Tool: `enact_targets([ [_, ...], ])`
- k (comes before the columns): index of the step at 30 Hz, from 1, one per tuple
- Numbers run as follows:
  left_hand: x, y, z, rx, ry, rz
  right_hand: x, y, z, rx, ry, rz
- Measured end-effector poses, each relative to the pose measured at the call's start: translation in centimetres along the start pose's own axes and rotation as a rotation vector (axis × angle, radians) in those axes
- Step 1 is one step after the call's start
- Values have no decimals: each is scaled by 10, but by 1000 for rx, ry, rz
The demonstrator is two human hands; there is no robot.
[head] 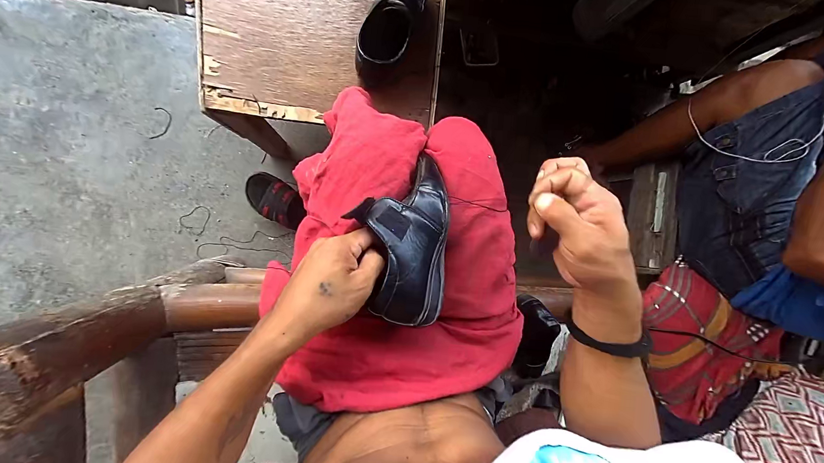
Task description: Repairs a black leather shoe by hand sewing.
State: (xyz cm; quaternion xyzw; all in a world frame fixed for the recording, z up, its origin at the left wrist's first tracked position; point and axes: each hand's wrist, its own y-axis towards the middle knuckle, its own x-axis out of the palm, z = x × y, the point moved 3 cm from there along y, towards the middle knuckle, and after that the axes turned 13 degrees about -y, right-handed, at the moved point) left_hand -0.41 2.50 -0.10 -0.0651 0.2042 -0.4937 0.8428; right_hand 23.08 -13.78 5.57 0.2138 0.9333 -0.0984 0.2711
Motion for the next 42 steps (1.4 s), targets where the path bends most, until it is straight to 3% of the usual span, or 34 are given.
enact_targets([
  [2, -4, -3, -2, 11, 32, -15, 6, -10, 0, -126, 151, -329],
  [4, -7, -6, -3, 27, 58, -28, 18, -15, 1, -195, -165, -572],
  [7, -11, -10, -1, 43, 74, -34, 5, -5, -5, -1, -768, -387],
  [10, -9, -13, 2, 61, 82, -25, 18, 7, -20, 100, -941, -88],
  [13, -16, -22, -5, 65, 95, 1, 40, 16, -14, -47, -828, -121],
  [16, -47, -53, -34, 65, 125, 15, -10, 8, 1, -88, -575, -191],
  [18, -76, -77, -62, 57, 190, -21, -77, -19, 33, 135, -710, -121],
  [20, -94, -93, -80, 9, 227, -85, -157, -55, 93, 498, -899, -17],
  [22, -99, -97, -76, 76, 132, -158, -196, -79, 140, 833, -1010, 101],
  [23, -94, -91, -66, 176, -18, -209, -190, -81, 143, 902, -1002, 132],
  [24, -85, -82, -53, 286, -227, -276, -169, -74, 132, 832, -940, 161],
  [27, -49, -50, -9, 574, -957, -421, -48, -33, 64, 273, -630, 156],
  [29, -29, -34, 11, 564, -1268, -391, 26, -7, 24, 28, -387, 71],
  [30, -25, -30, 14, 495, -1264, -297, 46, -2, 13, -3, -361, -16],
  [33, -32, -28, 10, 275, -681, 38, 48, 5, 6, 39, -320, -86],
  [36, -23, -41, 5, 176, -52, 163, 38, -2, 1, -9, 391, -41],
  [38, -10, -51, 8, 239, 317, 170, 40, -4, -4, 12, 570, 13],
  [39, -4, -55, 9, 252, 420, 169, 42, -5, -5, 48, 431, 61],
  [42, 8, -67, 11, 286, 499, 181, 55, -3, -14, 116, -359, 126],
])
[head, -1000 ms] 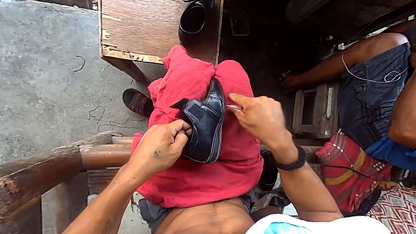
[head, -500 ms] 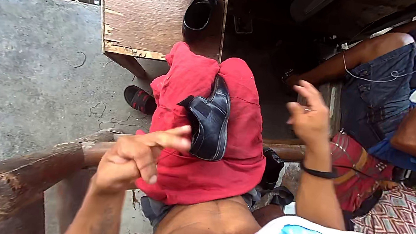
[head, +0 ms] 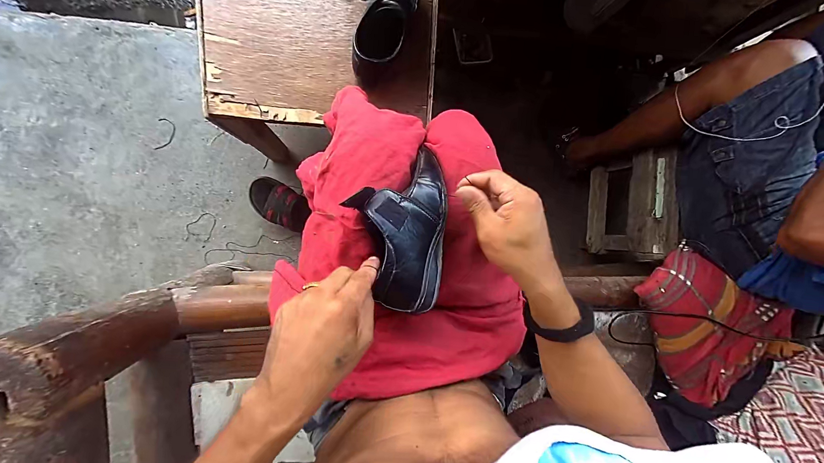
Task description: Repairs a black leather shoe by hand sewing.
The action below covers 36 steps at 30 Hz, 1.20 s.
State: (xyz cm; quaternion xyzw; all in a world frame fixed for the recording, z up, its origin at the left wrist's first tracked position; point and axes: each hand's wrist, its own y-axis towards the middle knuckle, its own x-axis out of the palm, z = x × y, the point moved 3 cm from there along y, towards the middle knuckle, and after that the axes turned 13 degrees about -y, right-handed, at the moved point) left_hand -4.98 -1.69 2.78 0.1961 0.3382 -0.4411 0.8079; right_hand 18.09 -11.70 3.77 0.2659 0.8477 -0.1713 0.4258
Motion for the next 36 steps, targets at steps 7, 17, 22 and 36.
enact_targets([
  [7, -6, -32, -8, -22, -142, -11, 12, -1, -9, 18, -313, -119],
  [17, -2, -12, -26, -303, -1050, -125, 10, 43, 17, 98, 123, -253],
  [22, 32, 52, -2, -555, -1423, -348, 12, 64, 17, 191, 128, -307],
  [36, 57, 64, -7, -704, -1357, -194, 22, 72, 11, 133, -144, -325],
])
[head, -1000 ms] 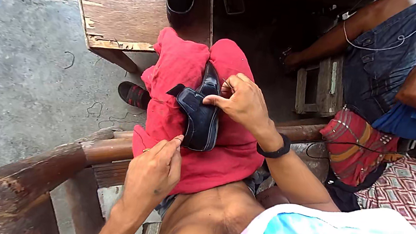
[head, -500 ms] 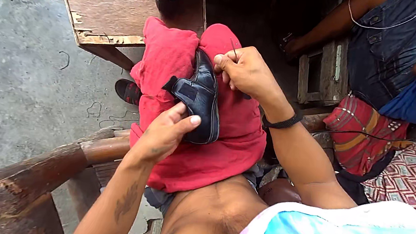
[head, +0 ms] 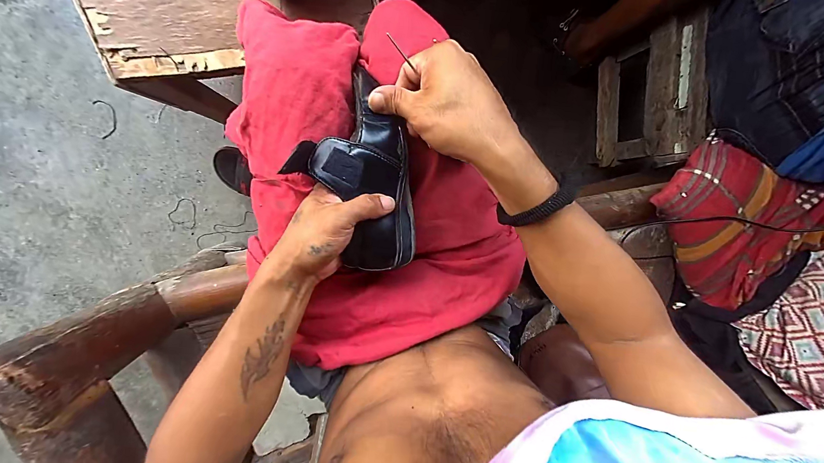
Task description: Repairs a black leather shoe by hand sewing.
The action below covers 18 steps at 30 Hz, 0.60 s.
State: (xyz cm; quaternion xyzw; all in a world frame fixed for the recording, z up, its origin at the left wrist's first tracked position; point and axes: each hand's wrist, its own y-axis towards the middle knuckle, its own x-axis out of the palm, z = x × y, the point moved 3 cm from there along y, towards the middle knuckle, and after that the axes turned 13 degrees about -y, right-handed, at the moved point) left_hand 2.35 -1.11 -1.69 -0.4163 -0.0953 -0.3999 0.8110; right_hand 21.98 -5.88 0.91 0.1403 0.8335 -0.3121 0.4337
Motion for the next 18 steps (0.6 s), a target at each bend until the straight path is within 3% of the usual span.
enact_targets([
  [3, 2, -2, 1, 32, -3, -10, -1, -2, -1, 9, -11, 19],
  [5, 4, -7, 1, 55, 14, 13, 1, -6, 5, -7, 135, 79],
  [10, 0, -14, 5, 50, 45, 15, 20, -37, 41, -171, 773, 495],
  [14, -2, -14, 12, 4, 116, 31, 12, -63, 65, -173, 779, 637],
  [16, -6, -12, 15, 1, 120, -7, 0, -78, 63, -109, 710, 577],
  [18, -5, -9, 17, 3, 135, 7, 1, -103, 48, -60, 671, 306],
])
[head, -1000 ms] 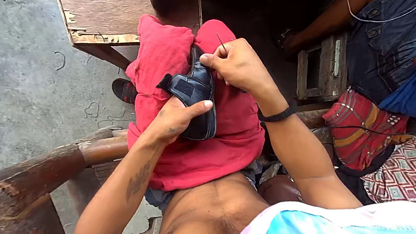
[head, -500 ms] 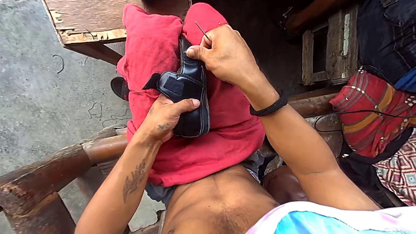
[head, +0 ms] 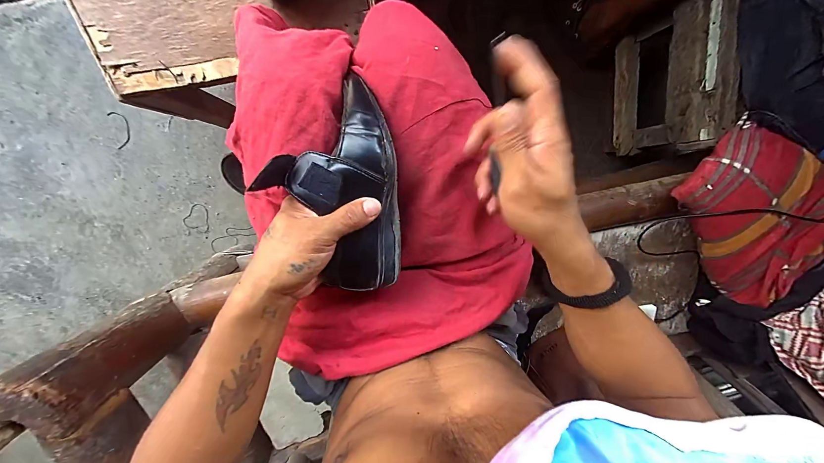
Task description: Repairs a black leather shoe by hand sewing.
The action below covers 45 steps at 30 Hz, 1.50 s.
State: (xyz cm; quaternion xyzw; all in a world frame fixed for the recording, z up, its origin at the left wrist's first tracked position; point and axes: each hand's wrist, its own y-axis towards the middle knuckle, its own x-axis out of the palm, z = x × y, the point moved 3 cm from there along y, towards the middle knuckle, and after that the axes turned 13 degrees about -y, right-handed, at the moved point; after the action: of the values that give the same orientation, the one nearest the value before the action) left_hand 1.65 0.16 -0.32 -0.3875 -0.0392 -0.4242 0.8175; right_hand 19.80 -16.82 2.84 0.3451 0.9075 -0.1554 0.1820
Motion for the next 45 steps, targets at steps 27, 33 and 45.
enact_targets([
  [27, 8, 11, -8, 53, 77, 22, 3, 66, -51, -263, -1094, -776],
  [33, 9, 12, -7, 60, 98, 29, 11, 74, -52, -265, -1120, -824],
  [45, 16, 7, -1, 65, 15, 255, -3, 85, -14, -355, -596, -809],
])
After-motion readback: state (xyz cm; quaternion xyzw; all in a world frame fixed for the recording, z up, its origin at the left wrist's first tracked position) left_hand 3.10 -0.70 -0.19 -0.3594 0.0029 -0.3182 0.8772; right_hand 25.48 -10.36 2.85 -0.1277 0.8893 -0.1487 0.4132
